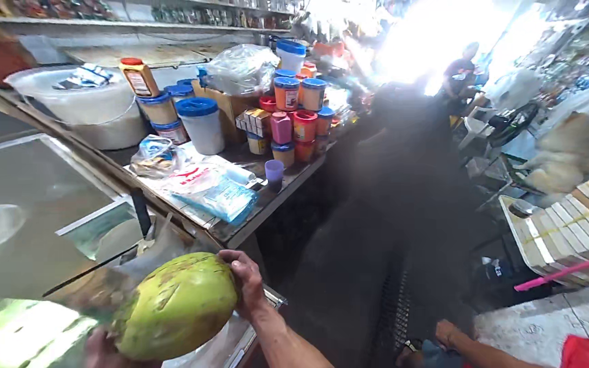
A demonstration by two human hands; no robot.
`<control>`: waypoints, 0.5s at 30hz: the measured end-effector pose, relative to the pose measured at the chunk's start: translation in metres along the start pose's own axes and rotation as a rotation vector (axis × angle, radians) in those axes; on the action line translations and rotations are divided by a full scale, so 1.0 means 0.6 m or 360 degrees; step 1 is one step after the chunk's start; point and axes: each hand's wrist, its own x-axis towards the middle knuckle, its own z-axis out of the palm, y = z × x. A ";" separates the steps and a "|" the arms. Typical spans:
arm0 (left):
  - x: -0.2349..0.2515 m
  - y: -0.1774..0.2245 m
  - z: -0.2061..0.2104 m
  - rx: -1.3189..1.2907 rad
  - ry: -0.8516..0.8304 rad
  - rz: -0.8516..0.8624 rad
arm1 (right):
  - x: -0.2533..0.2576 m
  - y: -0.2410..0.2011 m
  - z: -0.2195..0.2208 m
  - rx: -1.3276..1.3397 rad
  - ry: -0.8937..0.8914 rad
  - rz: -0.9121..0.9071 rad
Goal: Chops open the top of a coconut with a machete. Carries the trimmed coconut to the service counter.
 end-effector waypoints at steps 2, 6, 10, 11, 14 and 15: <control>-0.017 0.005 0.055 0.0032 -0.0120 -0.0134 | -0.024 -0.026 -0.029 -0.0095 0.0111 -0.0102; -0.063 0.010 0.113 0.0268 -0.0784 -0.0311 | -0.132 -0.075 -0.082 0.0186 0.0403 -0.0273; -0.086 -0.036 0.090 0.0528 -0.1991 -0.0298 | -0.319 -0.114 -0.104 0.0846 0.0628 -0.0269; -0.106 -0.058 0.086 0.0474 -0.2168 -0.0307 | -0.372 -0.118 -0.101 0.0950 0.0727 -0.0236; -0.216 -0.109 0.075 0.0294 -0.2355 -0.0366 | -0.519 -0.104 -0.049 0.1277 0.1199 -0.0153; -0.253 -0.123 0.072 0.0231 -0.2356 -0.0390 | -0.555 -0.092 -0.036 0.1347 0.1288 -0.0169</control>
